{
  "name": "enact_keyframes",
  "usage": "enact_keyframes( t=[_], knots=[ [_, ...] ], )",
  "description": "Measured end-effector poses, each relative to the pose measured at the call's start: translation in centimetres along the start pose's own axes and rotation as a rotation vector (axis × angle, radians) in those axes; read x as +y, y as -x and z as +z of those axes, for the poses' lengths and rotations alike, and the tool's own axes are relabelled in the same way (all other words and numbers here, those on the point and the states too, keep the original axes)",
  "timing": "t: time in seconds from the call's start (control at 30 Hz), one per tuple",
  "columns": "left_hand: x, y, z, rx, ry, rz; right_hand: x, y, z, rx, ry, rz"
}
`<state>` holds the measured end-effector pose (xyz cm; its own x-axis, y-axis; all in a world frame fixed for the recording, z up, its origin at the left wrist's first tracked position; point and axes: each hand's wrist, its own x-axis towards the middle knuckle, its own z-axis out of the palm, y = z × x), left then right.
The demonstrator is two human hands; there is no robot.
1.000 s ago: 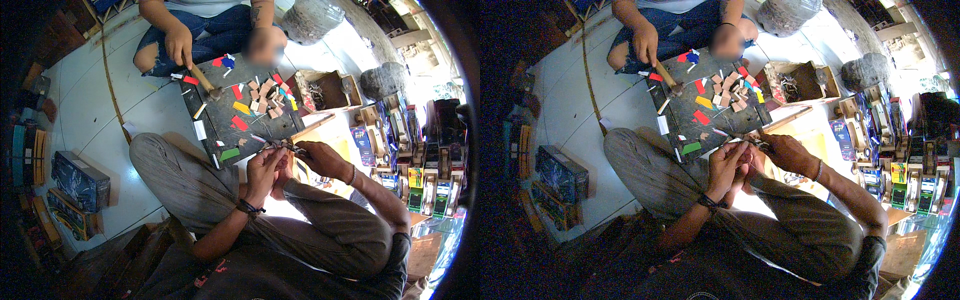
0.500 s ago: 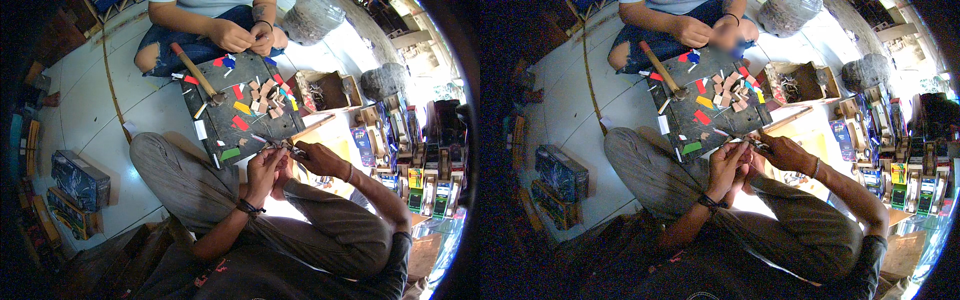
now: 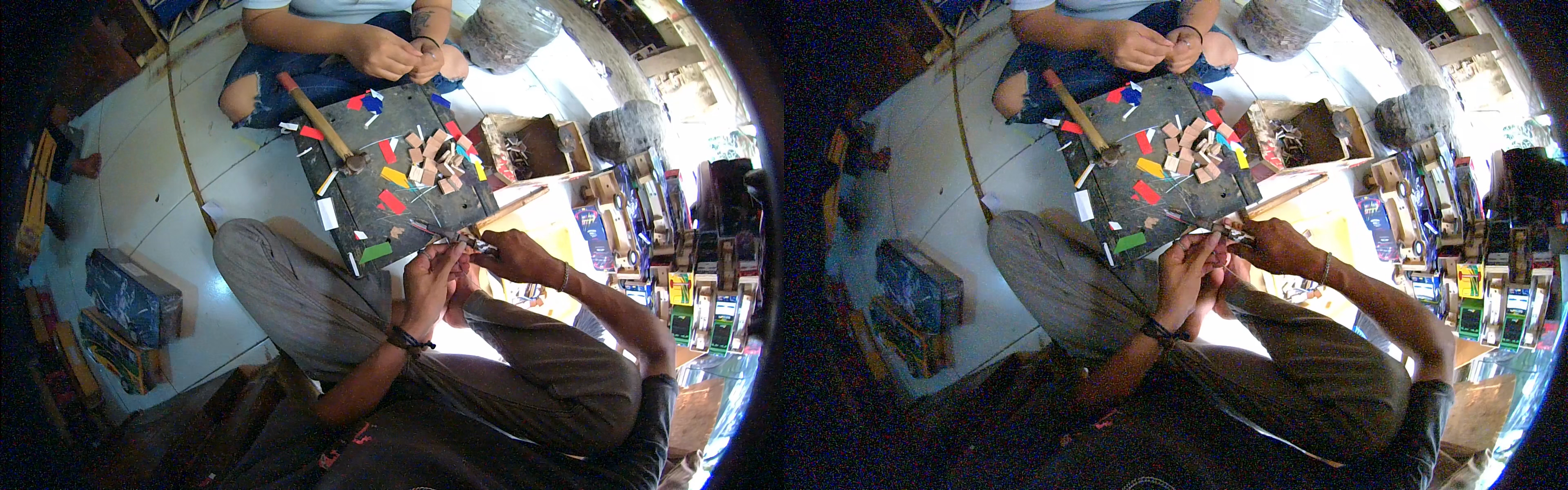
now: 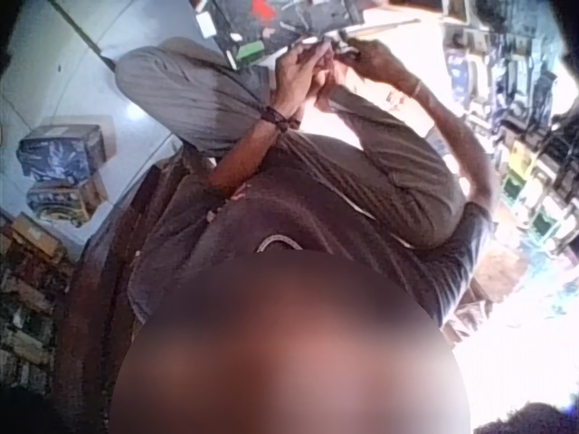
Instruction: The person sits on the floor and uses pliers to cut and bend a metal wire, then threads it through small wooden blocks. A coworker hammers nails into similar blocks nearby. The person repeats the cutting and threading process multiple times.
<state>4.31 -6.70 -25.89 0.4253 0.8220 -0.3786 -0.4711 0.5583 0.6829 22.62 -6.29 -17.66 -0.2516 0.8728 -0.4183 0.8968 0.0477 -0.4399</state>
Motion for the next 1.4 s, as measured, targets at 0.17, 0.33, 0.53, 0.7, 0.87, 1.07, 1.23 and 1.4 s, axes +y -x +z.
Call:
enact_keyframes(
  t=[0.17, 0.33, 0.53, 0.7, 0.87, 1.07, 1.23, 1.4],
  knots=[
    [-0.4, 0.0, 0.0, 0.025, 0.041, -0.035, 0.6, -0.8, 0.9, 0.007, 0.103, 0.059],
    [-0.2, 0.1, 0.1, 0.041, 0.049, -0.087, 0.8, -1.2, 0.5, 0.118, 0.111, -0.013],
    [0.5, 0.6, 0.6, 0.039, 0.148, -0.064, 1.2, -0.2, 0.0, 0.027, -0.189, -0.008],
    [0.5, 0.5, 0.9, 0.05, 0.151, -0.068, 0.5, 1.6, 1.4, -0.054, -0.697, 0.115],
    [-0.1, 0.4, 1.2, 0.042, 0.157, -0.03, 0.4, 1.8, 1.6, -0.049, -0.593, 0.187],
    [-2.1, -0.1, 0.9, -0.049, 0.009, -0.155, 1.2, 1.5, 2.3, 0.136, -0.625, 0.134],
    [-4.3, -0.4, 1.0, -0.251, -0.032, -0.196, 1.6, 0.7, 1.1, 0.2, -0.625, 0.3],
    [-4.0, -1.3, 1.7, -0.34, -0.083, -0.011, 0.8, 0.0, -1.0, 0.278, -0.669, 0.178]
  ],
)
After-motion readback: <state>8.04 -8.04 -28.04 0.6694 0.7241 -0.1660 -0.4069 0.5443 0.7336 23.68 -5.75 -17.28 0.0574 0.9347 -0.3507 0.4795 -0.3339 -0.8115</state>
